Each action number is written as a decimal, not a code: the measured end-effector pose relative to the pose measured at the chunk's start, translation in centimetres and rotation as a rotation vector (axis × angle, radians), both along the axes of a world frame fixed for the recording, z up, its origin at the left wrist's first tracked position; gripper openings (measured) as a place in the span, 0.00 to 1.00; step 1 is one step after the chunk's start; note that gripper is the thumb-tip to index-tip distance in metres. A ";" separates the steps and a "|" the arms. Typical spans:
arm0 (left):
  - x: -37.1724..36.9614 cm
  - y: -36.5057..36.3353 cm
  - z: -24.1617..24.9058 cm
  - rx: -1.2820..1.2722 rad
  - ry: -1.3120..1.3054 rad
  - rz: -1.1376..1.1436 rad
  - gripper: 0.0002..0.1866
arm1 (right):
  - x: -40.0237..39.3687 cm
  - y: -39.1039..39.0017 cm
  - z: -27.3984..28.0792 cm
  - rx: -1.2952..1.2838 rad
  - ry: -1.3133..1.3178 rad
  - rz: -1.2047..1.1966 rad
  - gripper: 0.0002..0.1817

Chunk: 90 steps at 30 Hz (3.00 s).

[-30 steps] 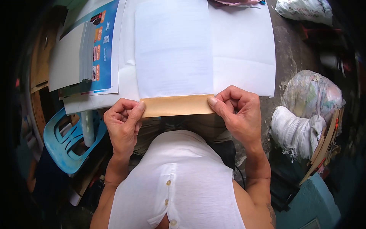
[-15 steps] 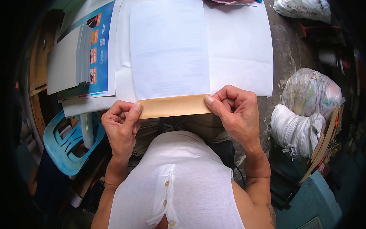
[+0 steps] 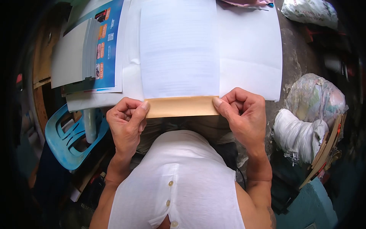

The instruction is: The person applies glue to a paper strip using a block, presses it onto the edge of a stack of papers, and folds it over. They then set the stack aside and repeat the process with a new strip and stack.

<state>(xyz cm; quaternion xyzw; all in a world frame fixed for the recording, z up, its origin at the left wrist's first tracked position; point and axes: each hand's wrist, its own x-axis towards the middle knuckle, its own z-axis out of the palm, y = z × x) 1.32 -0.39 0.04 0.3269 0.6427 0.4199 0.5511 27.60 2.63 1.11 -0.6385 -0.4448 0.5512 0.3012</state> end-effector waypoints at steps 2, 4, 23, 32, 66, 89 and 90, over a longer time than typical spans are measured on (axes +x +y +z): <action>0.0 0.1 0.3 -0.027 0.023 -0.012 0.06 | 0.0 0.0 0.1 -0.010 0.011 -0.022 0.09; 0.0 0.2 0.3 -0.019 0.001 -0.018 0.06 | -0.1 0.0 -0.2 -0.004 0.032 -0.030 0.09; 0.2 0.2 0.2 0.001 0.024 -0.030 0.08 | 0.0 0.0 0.0 0.011 0.058 -0.051 0.11; 0.1 0.2 -0.1 0.036 0.042 -0.055 0.07 | 0.1 0.1 0.2 -0.004 0.069 -0.043 0.11; -1.2 0.8 -0.3 0.156 0.344 -0.099 0.11 | 0.9 -0.7 -1.8 0.216 -0.187 -0.034 0.16; -0.2 10.7 -1.5 0.757 0.928 -0.827 0.55 | -1.9 7.1 1.5 0.620 -0.579 0.751 0.24; -0.6 10.8 -1.5 0.752 0.940 -0.841 0.55 | -1.6 7.2 1.5 0.629 -0.561 0.759 0.24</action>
